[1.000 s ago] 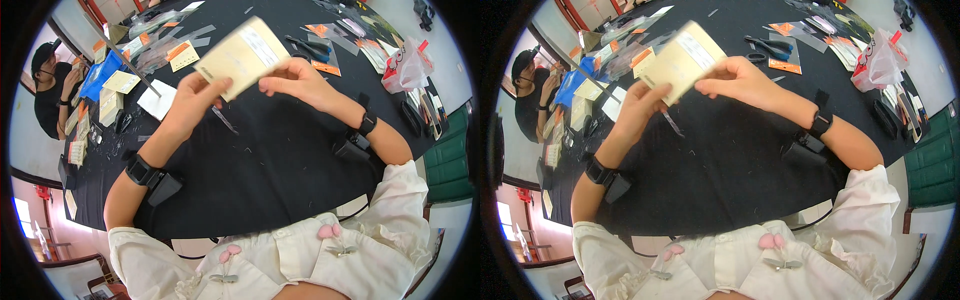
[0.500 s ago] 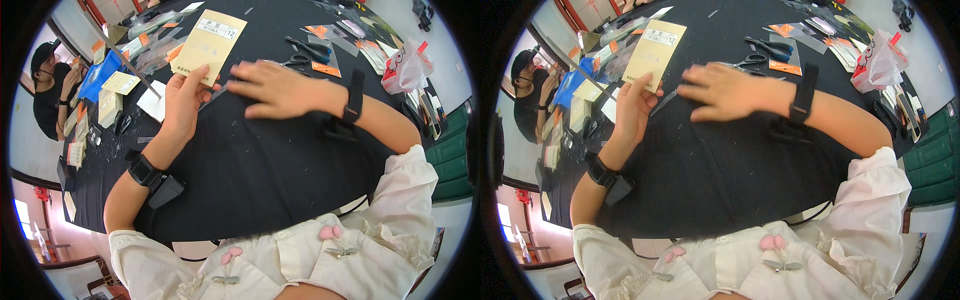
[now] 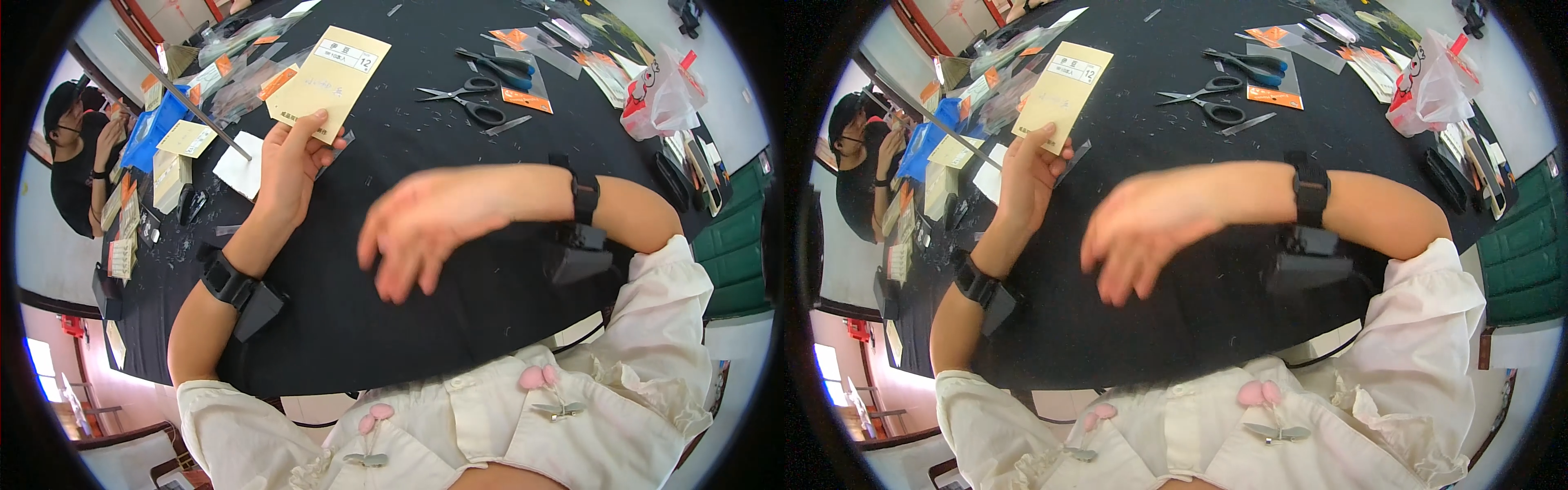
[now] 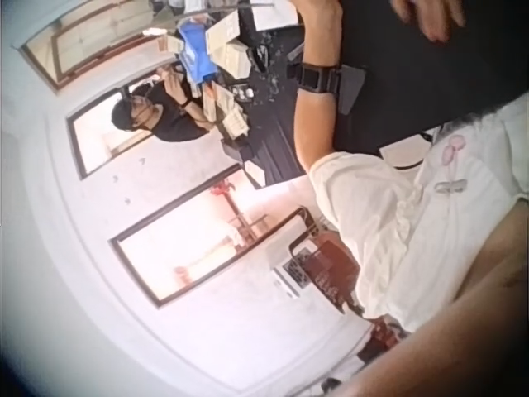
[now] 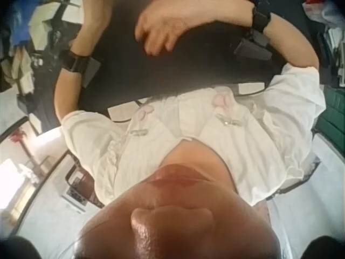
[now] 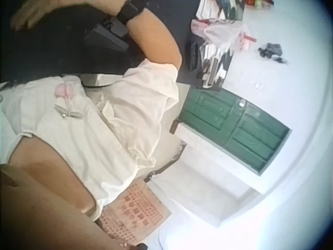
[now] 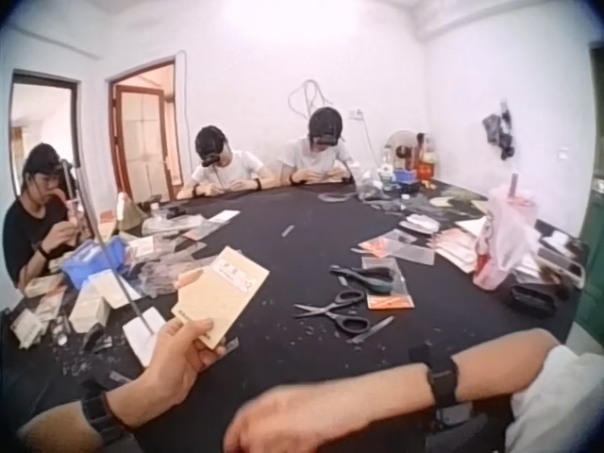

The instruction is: Assembling fishing tackle by attaching small metal components and hooks to display cards and trimming line.

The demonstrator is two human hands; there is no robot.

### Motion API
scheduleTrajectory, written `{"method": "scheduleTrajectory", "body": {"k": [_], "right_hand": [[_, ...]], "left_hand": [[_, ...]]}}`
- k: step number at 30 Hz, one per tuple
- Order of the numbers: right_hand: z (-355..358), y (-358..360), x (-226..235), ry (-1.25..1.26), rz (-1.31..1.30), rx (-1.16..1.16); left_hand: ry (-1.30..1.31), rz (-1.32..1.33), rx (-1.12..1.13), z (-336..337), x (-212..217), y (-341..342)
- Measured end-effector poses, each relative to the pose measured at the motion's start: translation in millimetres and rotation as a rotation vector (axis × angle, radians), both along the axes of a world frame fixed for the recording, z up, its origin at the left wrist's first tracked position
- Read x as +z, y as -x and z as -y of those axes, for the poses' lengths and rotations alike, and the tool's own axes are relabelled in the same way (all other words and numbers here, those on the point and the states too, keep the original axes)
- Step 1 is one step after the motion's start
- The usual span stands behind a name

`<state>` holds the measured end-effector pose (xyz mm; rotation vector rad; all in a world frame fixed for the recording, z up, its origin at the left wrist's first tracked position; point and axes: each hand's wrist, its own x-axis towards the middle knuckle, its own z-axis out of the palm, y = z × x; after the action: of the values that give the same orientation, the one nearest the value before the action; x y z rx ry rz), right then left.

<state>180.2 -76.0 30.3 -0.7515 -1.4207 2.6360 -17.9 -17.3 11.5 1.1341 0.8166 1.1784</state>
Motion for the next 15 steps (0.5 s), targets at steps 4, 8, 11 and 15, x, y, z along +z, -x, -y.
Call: {"method": "scheduleTrajectory", "body": {"k": [4,8,11,15], "right_hand": [[-56,-11,6,-1.415,0.215,-0.69],[-32,-41,32,-0.969,0.144,-0.543],[31,-58,42,-0.523,0.025,-0.226],[84,-55,18,-0.072,0.045,0.17]], "left_hand": [[-0.016,0.066,0.145,1,-4,-2],[-0.058,0.086,0.152,-1,-1,-1],[-0.075,0.099,0.074,4,-1,-2],[-0.075,0.014,-0.096,10,1,-2]]}}
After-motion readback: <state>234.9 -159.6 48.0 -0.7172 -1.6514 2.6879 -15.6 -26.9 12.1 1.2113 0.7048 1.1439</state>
